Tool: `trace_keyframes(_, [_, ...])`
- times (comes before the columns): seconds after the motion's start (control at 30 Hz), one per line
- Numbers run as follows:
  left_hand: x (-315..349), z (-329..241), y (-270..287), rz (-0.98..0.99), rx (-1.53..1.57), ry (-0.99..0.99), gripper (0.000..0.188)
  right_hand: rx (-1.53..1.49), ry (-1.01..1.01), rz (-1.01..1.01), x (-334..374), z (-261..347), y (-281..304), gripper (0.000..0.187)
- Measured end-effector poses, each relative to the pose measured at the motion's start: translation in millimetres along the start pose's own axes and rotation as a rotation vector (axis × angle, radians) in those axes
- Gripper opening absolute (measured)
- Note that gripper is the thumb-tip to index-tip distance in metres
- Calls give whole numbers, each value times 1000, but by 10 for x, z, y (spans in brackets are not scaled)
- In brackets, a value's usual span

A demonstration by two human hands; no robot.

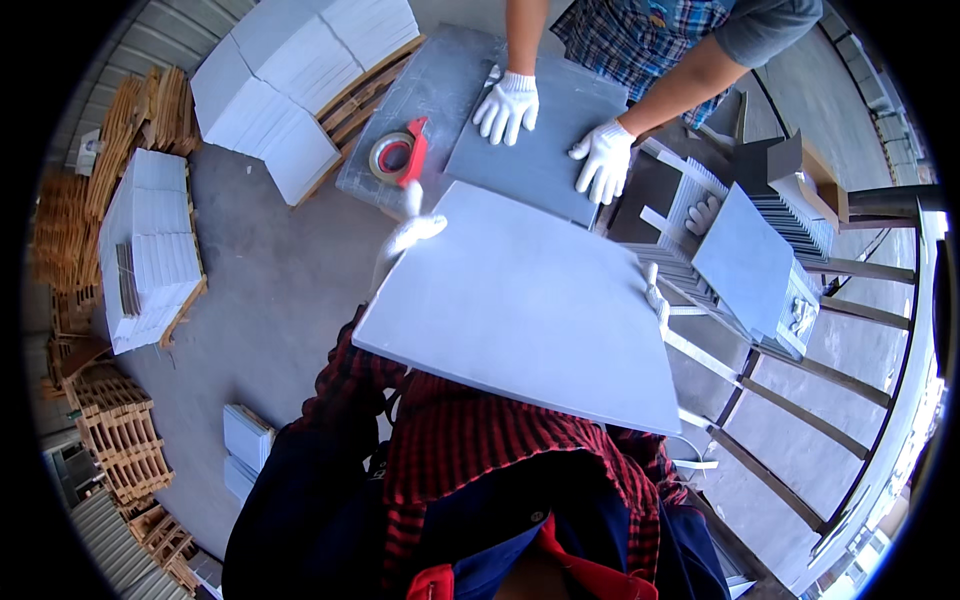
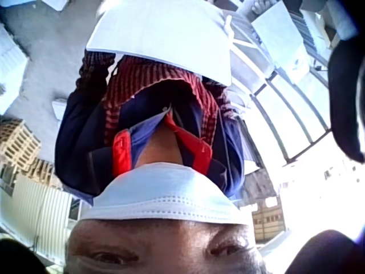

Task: The person wraps rectangular panels with plastic film and secures them with tape. They handle each panel individually, fold the film around the edges, and apply tape to seal the package before stacking the finished units.

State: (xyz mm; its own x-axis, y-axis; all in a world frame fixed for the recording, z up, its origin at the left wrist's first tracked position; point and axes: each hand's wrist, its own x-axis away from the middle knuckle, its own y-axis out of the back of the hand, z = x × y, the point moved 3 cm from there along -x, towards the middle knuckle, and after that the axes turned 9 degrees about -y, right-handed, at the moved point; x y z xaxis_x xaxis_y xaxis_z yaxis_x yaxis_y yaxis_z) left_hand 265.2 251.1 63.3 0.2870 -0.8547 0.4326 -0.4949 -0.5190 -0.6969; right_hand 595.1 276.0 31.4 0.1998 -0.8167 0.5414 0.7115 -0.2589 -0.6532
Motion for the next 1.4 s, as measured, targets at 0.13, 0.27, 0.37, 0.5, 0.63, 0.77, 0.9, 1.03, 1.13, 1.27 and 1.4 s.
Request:
trace_keyframes(0.13, [340,-363,404,-52,-19,136,29,16,-151,20,-395,-288,-674,65])
trace_keyframes(0.27, [-345,-159,890,-67,-106,149,14,158,-221,-46,-738,-105,-464,62])
trace_keyframes(0.37, [-556,-256,706,-179,-174,195,15,466,-217,-193,-716,103,-947,57])
trace_keyframes(0.5, [-891,-343,555,14,-338,175,25,1073,-169,-129,-951,175,-816,47])
trace_keyframes(0.63, [-1333,-365,576,141,-657,63,35,951,-72,-346,-1233,-24,-710,49])
trace_keyframes(0.77, [-1807,-317,675,128,-932,-109,39,782,5,-457,-1591,-197,-560,46])
trace_keyframes(0.9, [-2317,-148,935,32,-1132,-137,60,783,99,-502,-1844,-245,-760,45])
trace_keyframes(1.03, [-2587,-98,686,-80,-1330,-257,56,811,133,-527,-2110,-208,-825,44])
trace_keyframes(1.13, [-2758,-91,538,-108,-1397,-366,46,749,129,-546,-2368,-153,-757,43])
trace_keyframes(1.27, [-2987,-28,493,-182,-1563,-322,43,657,88,-585,-2654,-109,-752,42])
trace_keyframes(1.4, [-3117,-64,444,-222,-1634,-297,38,652,58,-652,-2857,-135,-756,43])
